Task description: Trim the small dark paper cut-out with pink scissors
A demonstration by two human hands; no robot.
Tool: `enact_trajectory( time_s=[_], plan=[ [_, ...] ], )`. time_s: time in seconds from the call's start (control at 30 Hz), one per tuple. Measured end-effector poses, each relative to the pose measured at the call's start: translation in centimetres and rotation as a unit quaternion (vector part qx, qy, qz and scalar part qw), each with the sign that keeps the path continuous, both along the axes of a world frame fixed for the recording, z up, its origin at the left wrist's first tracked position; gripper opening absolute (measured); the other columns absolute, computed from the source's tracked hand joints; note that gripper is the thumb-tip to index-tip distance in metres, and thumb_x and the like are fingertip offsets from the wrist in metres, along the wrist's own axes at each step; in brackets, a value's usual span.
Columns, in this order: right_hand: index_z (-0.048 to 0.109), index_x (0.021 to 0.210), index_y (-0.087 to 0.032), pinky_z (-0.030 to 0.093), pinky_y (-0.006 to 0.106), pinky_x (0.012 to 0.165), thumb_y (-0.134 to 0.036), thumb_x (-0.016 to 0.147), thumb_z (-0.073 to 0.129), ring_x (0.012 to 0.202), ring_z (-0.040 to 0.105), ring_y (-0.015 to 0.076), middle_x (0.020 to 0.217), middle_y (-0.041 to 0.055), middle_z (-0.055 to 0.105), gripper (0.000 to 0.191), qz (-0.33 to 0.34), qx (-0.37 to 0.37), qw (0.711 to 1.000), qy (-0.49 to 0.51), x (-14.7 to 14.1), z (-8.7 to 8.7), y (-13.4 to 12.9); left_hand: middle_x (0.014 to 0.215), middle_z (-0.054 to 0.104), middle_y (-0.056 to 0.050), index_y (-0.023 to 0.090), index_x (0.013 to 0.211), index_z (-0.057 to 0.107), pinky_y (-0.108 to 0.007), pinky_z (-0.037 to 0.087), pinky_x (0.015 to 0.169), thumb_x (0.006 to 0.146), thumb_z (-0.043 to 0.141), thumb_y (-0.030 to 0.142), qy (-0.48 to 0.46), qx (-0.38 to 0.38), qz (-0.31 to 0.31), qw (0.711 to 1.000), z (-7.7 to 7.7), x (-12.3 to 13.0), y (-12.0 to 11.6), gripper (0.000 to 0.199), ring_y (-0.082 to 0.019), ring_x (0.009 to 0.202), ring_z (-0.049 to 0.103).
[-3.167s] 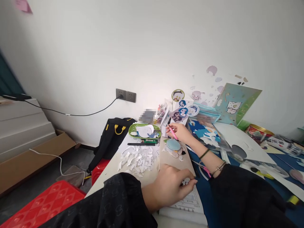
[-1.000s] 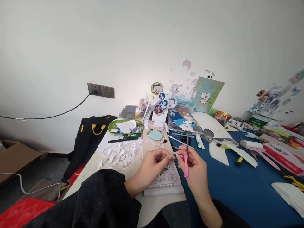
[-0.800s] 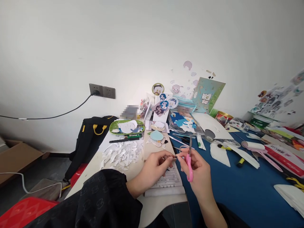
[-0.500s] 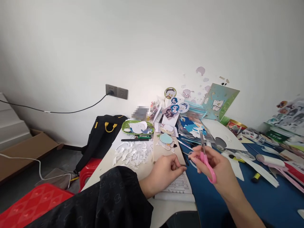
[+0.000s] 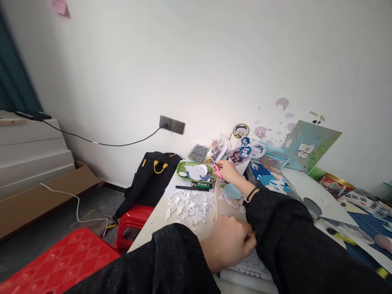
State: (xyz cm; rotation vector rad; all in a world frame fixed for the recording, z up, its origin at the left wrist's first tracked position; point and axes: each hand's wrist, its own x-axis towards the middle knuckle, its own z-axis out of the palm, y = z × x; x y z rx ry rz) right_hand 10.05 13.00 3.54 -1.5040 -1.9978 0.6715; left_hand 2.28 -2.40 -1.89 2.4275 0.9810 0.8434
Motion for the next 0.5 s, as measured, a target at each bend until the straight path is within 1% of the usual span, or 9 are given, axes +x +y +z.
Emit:
enact_trajectory(
  time_s=[0.07, 0.13, 0.2, 0.3, 0.37, 0.43, 0.5],
  plan=[
    [0.058, 0.118, -0.017, 0.054, 0.042, 0.079, -0.027, 0.092, 0.058, 0.096, 0.063, 0.0227, 0.12, 0.0082, 0.06, 0.028, 0.0, -0.02, 1.0, -0.014, 0.3, 0.2, 0.1, 0.054, 0.062, -0.005, 0.018, 0.058, 0.059, -0.03, 0.021, 0.049, 0.084, 0.05, 0.025, 0.012, 0.01, 0.002, 1.0, 0.0, -0.1, 0.0, 0.028, -0.017, 0.046, 0.052],
    [0.058, 0.117, -0.017, 0.054, 0.041, 0.078, -0.027, 0.091, 0.058, 0.096, 0.063, 0.0227, 0.12, 0.008, 0.06, 0.028, 0.0, -0.04, 0.999, -0.026, 1.4, 0.9, -0.5, 0.053, 0.061, -0.006, 0.018, 0.058, 0.059, -0.03, 0.023, 0.049, 0.085, 0.049, 0.027, 0.021, 0.014, 0.001, 1.0, 0.1, -0.2, -0.1, 0.03, -0.018, 0.047, 0.053],
    [0.058, 0.117, -0.017, 0.054, 0.041, 0.078, -0.027, 0.092, 0.058, 0.095, 0.063, 0.0226, 0.118, 0.0077, 0.061, 0.027, 0.002, -0.049, 0.998, -0.033, 3.3, 1.9, -1.7, 0.054, 0.061, -0.006, 0.019, 0.059, 0.059, -0.03, 0.024, 0.049, 0.087, 0.047, 0.029, 0.023, 0.016, 0.0, 1.0, 0.1, -0.2, -0.1, 0.032, -0.02, 0.049, 0.055],
    [0.058, 0.117, -0.016, 0.055, 0.041, 0.077, -0.028, 0.092, 0.058, 0.093, 0.064, 0.0222, 0.116, 0.0075, 0.062, 0.028, 0.002, -0.059, 0.997, -0.044, 6.8, 2.9, -4.5, 0.055, 0.06, -0.006, 0.019, 0.065, 0.059, -0.029, 0.027, 0.05, 0.088, 0.046, 0.03, 0.018, 0.014, 0.005, 1.0, 0.2, -0.3, 0.0, 0.029, -0.02, 0.05, 0.055],
    [0.058, 0.116, -0.016, 0.055, 0.04, 0.076, -0.028, 0.092, 0.058, 0.092, 0.064, 0.022, 0.114, 0.0071, 0.062, 0.027, 0.002, -0.063, 0.996, -0.054, 8.9, 2.9, -6.5, 0.055, 0.06, -0.004, 0.018, 0.077, 0.061, -0.028, 0.029, 0.05, 0.089, 0.046, 0.029, 0.01, 0.008, 0.012, 1.0, 0.2, -0.2, 0.1, 0.022, -0.018, 0.049, 0.054],
    [0.059, 0.115, -0.016, 0.055, 0.04, 0.076, -0.028, 0.092, 0.058, 0.092, 0.064, 0.0218, 0.114, 0.007, 0.062, 0.026, 0.004, -0.062, 0.996, -0.063, 10.7, 2.1, -8.2, 0.057, 0.059, -0.001, 0.017, 0.091, 0.06, -0.026, 0.031, 0.051, 0.089, 0.047, 0.025, 0.002, 0.001, 0.014, 1.0, 0.2, -0.2, 0.2, 0.015, -0.016, 0.049, 0.053],
    [0.058, 0.115, -0.016, 0.055, 0.04, 0.076, -0.028, 0.092, 0.058, 0.092, 0.064, 0.0217, 0.114, 0.0072, 0.062, 0.026, 0.01, -0.051, 0.996, -0.069, 11.8, 0.9, -9.3, 0.058, 0.058, 0.002, 0.017, 0.093, 0.059, -0.025, 0.034, 0.052, 0.087, 0.05, 0.022, -0.002, -0.002, 0.011, 1.0, 0.2, -0.2, 0.4, 0.012, -0.015, 0.051, 0.052]
  ],
)
